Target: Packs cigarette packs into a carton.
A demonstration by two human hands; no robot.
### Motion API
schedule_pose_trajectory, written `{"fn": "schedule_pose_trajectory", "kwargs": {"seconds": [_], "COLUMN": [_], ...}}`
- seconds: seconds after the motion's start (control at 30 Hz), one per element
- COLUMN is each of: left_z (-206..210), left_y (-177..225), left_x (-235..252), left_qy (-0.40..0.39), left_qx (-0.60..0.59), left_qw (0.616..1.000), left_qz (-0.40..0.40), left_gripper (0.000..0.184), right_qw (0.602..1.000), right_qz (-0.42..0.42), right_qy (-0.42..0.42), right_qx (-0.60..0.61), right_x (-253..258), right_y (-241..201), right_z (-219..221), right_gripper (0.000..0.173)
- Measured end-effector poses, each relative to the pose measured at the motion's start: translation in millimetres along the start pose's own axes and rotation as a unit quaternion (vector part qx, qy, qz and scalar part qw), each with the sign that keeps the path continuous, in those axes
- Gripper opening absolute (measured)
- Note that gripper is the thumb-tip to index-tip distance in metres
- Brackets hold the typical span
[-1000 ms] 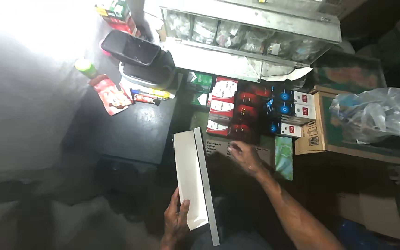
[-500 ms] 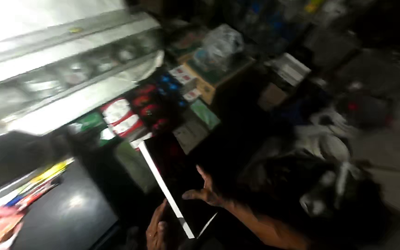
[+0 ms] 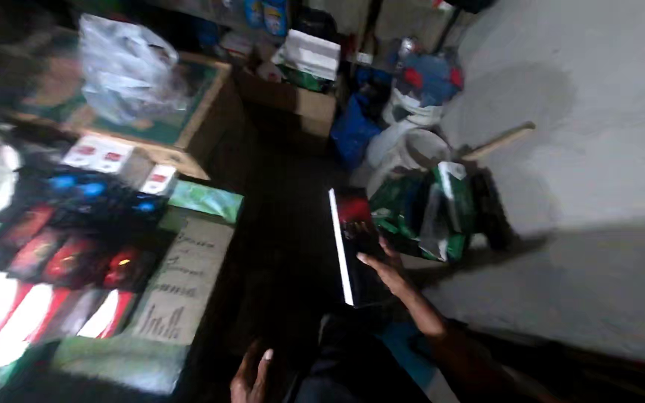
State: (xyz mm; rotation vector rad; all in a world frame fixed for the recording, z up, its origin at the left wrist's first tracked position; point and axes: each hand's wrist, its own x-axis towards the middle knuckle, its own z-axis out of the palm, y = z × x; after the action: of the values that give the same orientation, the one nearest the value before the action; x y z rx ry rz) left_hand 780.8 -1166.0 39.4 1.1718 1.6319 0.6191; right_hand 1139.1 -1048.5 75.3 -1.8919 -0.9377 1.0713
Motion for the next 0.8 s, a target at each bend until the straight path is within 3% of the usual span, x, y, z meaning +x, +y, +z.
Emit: {"fn": "schedule_pose_trajectory", "kwargs": {"seconds": [0.07, 0.17, 0.23, 0.33, 0.43, 0.53, 0.7, 0.8], "left_z": [1, -2, -4, -7, -2, 9, 21, 19], "left_y": [6, 26, 33, 35, 20, 1, -35, -56], "left_x": [11, 27, 30, 15, -17, -58, -129, -185], "left_qy": [0.000, 0.014, 0.069, 0.193, 0.302, 0.357, 0.489, 0.551], "left_qx": [-0.010, -0.069, -0.138, -0.233, -0.274, -0.334, -0.388, -0.385], "left_qw": [1.000, 0.997, 0.988, 0.953, 0.913, 0.871, 0.778, 0.732], "left_qz": [-0.024, -0.038, -0.020, 0.006, -0.012, -0.049, -0.074, -0.111], "left_gripper": [0.056, 0.063, 0.070, 0.079, 0.072, 0.070, 0.067, 0.063], "right_qw": [0.992, 0.938, 0.878, 0.749, 0.647, 0.556, 0.402, 0.335], "right_qz": [-0.044, -0.173, -0.267, -0.354, -0.378, -0.387, -0.407, -0.384], "right_qy": [-0.081, -0.229, -0.328, -0.494, -0.609, -0.682, -0.767, -0.810], "right_qx": [-0.082, -0.192, -0.225, -0.264, -0.260, -0.276, -0.291, -0.290], "right_x": [8, 11, 6, 4, 5, -14, -85, -144], "right_y": [-3, -34, -61, -93, -105, -117, -108, -88], "right_z": [8, 43, 74, 117, 155, 186, 233, 255], "right_gripper": [0.093, 0.093, 0.087, 0.083, 0.082, 0.080, 0.080, 0.084]}}
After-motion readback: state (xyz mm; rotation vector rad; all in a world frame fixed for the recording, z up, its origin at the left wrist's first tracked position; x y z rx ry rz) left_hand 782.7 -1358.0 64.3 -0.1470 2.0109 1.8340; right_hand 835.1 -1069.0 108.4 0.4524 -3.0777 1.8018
